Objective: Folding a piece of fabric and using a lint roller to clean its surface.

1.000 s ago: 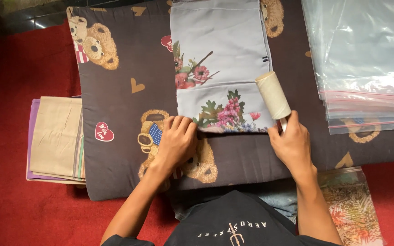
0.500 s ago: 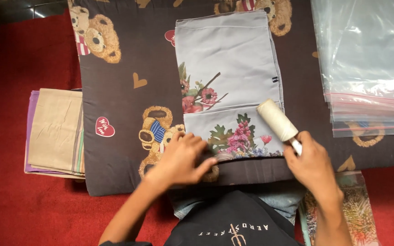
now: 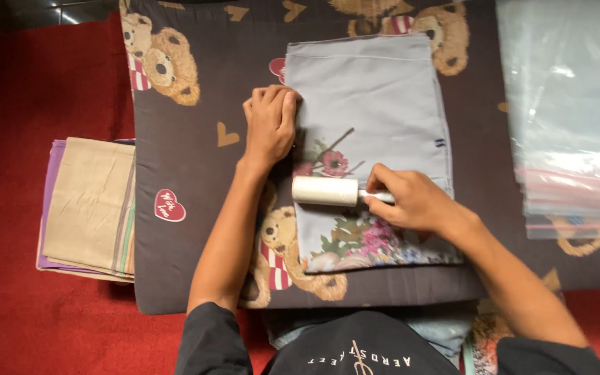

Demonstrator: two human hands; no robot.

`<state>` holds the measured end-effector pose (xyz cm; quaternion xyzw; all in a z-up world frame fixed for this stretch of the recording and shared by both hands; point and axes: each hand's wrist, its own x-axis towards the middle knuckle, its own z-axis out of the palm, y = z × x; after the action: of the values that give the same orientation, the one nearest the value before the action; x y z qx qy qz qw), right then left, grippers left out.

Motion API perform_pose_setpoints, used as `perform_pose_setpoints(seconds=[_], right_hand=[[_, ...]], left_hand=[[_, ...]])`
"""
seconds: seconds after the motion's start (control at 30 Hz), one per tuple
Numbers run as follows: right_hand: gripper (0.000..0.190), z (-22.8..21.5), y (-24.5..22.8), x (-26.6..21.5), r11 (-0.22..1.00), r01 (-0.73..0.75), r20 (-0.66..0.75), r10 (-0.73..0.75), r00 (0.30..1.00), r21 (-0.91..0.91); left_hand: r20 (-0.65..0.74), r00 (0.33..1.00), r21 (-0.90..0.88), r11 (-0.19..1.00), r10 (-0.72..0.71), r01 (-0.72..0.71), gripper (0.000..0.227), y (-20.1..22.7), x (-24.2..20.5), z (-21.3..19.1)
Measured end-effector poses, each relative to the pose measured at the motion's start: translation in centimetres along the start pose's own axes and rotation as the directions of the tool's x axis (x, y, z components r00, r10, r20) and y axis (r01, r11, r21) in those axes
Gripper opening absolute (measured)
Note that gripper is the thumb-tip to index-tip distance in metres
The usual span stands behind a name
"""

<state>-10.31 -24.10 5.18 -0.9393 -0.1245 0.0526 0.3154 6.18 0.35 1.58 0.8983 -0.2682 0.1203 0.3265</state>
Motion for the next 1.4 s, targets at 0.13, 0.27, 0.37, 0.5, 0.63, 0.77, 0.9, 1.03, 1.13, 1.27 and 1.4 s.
perform_pose_setpoints(seconds=[0.13,0.27,0.37,0.5,0.63,0.77,0.9,1.03,1.13,1.27,1.4], right_hand=[[0.032,0.2,2.6,4.3,0.992,0.085,0.045,-0.089,0.995,0.09],[0.03,-0.3,6.5,9.5,0.994,0.086,0.026,-0.088,0.996,0.073],[0.029,-1.4,8.3,13.5,0.993,0.11,-0.001,-0.11,0.994,0.047],[0.014,-3.8,8.4,18.2,0.994,0.079,0.029,-0.082,0.996,0.072],[0.013,-4.0,9.7,20.7,0.988,0.154,-0.111,-0.155,0.982,-0.015],[0.014,-4.6,7.7,19.7,0.983,0.156,-0.253,-0.176,0.951,-0.097],[0.016,-3.9,6.7,18.4,0.99,0.112,-0.15,-0.097,0.984,0.09],[0.015,-2.5,6.4,17.9,0.994,-0.008,-0.086,0.017,0.996,0.107],[0.016,-2.1,6.4,17.9,0.997,0.046,-0.231,-0.033,0.972,0.054],[0.014,-3.3,5.5,16.3,0.993,0.102,-0.417,-0.117,0.902,-0.058],[0.02,-3.4,3.6,11.7,0.999,-0.023,-0.347,0.012,0.938,-0.029]], left_hand=[[-0.11,0.991,-0.255,0.966,-0.081,0.05,0.037,-1.6,-0.3,1.0],[-0.286,0.941,-0.478,0.878,-0.182,0.025,0.036,-1.4,-0.2,0.9],[-0.368,0.922,-0.396,0.917,-0.12,-0.039,0.027,-1.1,-0.3,1.0],[-0.356,0.934,-0.361,0.927,-0.037,-0.101,0.024,0.9,-0.2,-0.1],[-0.176,0.973,-0.143,0.974,0.15,-0.176,0.024,0.7,-0.2,0.5],[-0.12,0.975,-0.058,0.979,0.189,-0.197,0.022,0.7,-0.1,0.7],[-0.111,0.976,-0.062,0.979,0.186,-0.193,0.023,0.4,-0.2,1.0],[-0.118,0.973,-0.062,0.977,0.197,-0.205,0.024,0.5,-0.2,0.9],[-0.128,0.972,-0.081,0.974,0.199,-0.21,0.023,0.8,-0.2,0.6],[-0.123,0.975,-0.097,0.975,0.187,-0.199,0.026,1.0,-0.2,0.4],[-0.077,0.981,-0.087,0.979,0.176,-0.183,0.037,0.4,-0.4,1.1]])
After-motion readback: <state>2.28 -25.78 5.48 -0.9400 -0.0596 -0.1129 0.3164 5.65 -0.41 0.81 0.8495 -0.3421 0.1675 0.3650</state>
